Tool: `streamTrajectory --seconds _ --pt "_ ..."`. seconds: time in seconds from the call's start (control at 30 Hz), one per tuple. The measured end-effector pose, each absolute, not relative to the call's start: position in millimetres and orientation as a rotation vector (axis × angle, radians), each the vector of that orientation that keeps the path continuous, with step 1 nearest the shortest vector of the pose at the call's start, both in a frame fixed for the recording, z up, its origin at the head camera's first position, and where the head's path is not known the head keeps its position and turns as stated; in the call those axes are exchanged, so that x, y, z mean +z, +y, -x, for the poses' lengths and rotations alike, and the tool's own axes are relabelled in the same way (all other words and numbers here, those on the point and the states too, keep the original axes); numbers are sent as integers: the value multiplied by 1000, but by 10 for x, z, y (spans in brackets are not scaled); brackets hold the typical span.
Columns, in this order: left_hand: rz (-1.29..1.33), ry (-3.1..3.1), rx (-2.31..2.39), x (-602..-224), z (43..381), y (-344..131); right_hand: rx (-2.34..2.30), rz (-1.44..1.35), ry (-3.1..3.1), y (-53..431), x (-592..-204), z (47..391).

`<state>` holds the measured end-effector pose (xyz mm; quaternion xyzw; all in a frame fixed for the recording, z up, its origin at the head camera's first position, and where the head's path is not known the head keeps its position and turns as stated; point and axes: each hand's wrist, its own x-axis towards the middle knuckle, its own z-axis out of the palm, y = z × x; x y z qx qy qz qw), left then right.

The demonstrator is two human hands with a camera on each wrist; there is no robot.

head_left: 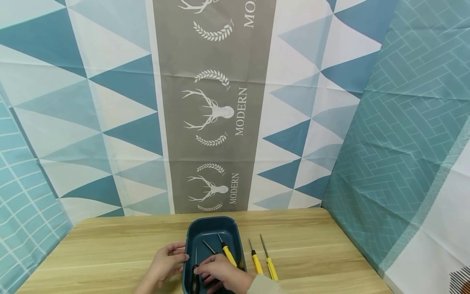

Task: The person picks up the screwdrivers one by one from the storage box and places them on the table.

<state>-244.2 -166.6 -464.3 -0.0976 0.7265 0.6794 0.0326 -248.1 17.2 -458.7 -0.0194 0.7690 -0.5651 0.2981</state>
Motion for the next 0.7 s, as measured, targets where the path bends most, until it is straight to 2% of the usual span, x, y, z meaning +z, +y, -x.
streamTrajectory --seconds 0.7 --pt "271 2234 2098 -4642 2431 -1670 -1489 26 2008 103 -4624 2502"
